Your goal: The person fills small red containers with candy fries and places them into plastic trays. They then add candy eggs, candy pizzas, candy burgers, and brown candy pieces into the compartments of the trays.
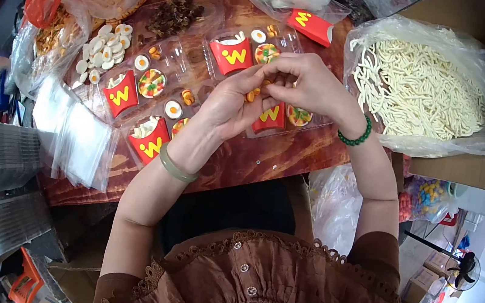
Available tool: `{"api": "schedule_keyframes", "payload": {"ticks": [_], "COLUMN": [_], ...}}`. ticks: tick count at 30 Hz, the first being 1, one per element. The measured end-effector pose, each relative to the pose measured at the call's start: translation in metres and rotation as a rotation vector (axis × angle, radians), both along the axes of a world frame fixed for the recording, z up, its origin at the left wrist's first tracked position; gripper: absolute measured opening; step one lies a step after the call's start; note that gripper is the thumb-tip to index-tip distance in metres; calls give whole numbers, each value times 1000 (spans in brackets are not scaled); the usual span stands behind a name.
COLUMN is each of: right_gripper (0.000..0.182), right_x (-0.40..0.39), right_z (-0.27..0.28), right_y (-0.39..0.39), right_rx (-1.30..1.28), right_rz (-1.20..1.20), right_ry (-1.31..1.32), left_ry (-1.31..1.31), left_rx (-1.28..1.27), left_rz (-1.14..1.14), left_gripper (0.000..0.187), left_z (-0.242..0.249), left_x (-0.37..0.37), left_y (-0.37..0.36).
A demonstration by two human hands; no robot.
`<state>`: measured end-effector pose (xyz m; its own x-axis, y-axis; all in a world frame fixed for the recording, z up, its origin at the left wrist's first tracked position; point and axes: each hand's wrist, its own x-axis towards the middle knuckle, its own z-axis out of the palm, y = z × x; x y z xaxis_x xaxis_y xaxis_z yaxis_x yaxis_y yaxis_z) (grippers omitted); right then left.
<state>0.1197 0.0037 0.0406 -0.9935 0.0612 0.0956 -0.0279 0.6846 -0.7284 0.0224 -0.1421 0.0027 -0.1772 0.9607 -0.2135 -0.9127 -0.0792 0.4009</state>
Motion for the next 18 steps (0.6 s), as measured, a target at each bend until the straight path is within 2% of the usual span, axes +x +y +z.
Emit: {"api": "schedule_keyframes", "payload": {"ticks": [4,6,7,8,10,11,12,14,16,18], "right_gripper": [18,16,15,15,15,18,18,32,31,24], "right_x": [15,27,35,42,53,56,57,57,57,57], "right_z": [5,11,8,5,-8,-23,-33,-48,-51,-49], "right_y": [13,25,35,43,53,54,54,53,49,47], "right_rx": [-167,-337,-224,-221,-54,81,81,194,200,31], "right_rz": [-99,-228,-312,-313,-419,-447,-449,-453,-444,-466], "right_ry": [-76,-68,-24,-19,-183,-187,-184,-116,-90,-149], "left_ry": [150,92,34,6,-8,-28,-24,-52,-79,-105], "left_rx": [-21,-15,-13,6,-25,-55,-55,-111,-149,-191], "left_rz": [-93,-130,-158,-133,-123,-113,-115,-106,-98,-84], "left_gripper": [35,35,35,35,34,33,33,31,31,30], "left_z": [10,7,5,-2,-3,-3,-3,-2,-3,-5], "left_x": [7,4,2,0,-2,-1,1,3,1,-3], "left_y": [18,23,22,19,9,4,0,-6,-14,-19]}}
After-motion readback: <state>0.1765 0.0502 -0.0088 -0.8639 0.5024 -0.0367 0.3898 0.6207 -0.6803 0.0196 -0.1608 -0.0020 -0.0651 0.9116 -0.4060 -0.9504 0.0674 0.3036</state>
